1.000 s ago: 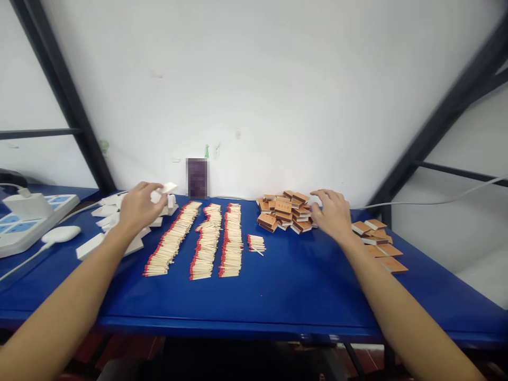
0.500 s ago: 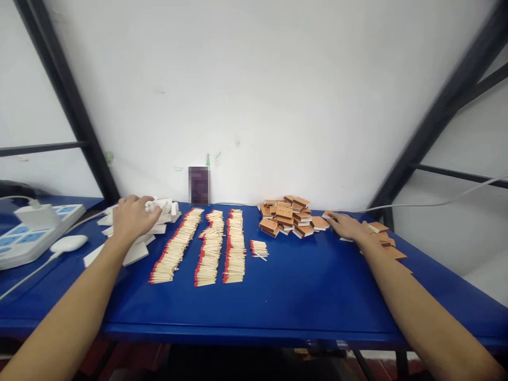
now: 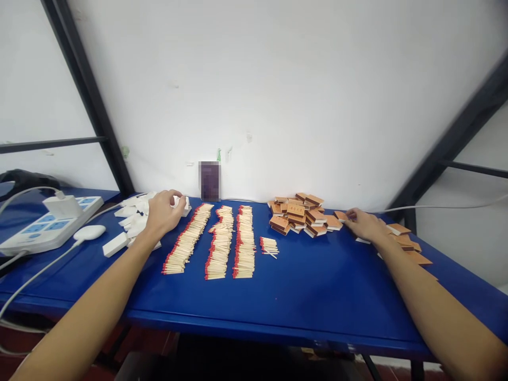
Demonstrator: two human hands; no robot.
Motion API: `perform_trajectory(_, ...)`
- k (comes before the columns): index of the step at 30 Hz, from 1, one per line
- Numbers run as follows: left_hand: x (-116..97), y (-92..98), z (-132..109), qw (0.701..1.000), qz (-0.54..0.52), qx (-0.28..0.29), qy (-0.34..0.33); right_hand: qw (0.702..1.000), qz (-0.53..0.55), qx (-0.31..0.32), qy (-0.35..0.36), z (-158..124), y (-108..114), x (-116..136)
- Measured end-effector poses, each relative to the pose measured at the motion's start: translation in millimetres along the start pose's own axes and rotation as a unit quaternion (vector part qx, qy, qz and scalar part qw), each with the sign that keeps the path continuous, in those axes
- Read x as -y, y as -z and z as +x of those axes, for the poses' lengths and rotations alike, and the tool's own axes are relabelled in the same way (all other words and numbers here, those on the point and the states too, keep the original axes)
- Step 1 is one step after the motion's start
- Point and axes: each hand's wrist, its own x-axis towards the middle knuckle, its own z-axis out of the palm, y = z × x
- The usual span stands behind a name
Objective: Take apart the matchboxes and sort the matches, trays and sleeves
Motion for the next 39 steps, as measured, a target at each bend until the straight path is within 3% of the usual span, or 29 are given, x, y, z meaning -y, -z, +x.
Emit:
perform_trajectory(8,-35,7.5,-8,0.968,-0.250,-0.009,0.014,0.999,-0.006,0.017,0.030,-1,1,11)
perform_trajectory(13,-47,9.5,-12,0.941,-0.338,0.016,-0.015,0.998,0.055,-0.025,0.028,-3,3,7)
perform_trajectory(15,-53,7.8,-14,0.943,-0.328,0.031,-0.046,0.994,0.077,-0.074,-0.003,-5,7,9)
perform_trajectory(18,-73,3.9,-18,0.943,-0.289,0.075,-0.150,0.964,0.159,-0.209,-0.042,-10,20,19)
perform_trajectory(21,-111,-3.7,-26,0.912,-0.235,0.169,-0.289,0.918,0.239,-0.317,0.015,-19,35,40)
perform_trajectory(24,-154,-18.4,-38,0.873,-0.115,0.266,-0.394,0.887,0.261,-0.366,0.106,-33,46,69)
perform_trajectory(26,-177,-30.6,-45,0.856,-0.026,0.295,-0.423,0.875,0.260,-0.377,0.157,-43,49,88)
perform_trajectory(29,-195,-45.4,-49,0.849,0.062,0.328,-0.410,0.870,0.256,-0.361,0.215,-58,50,110)
perform_trajectory(33,-198,-51.2,-48,0.853,0.083,0.331,-0.395,0.869,0.260,-0.335,0.254,-71,52,128)
perform_trajectory(39,-192,-53.4,-49,0.869,0.057,0.289,-0.398,0.872,0.278,-0.296,0.275,-80,58,138)
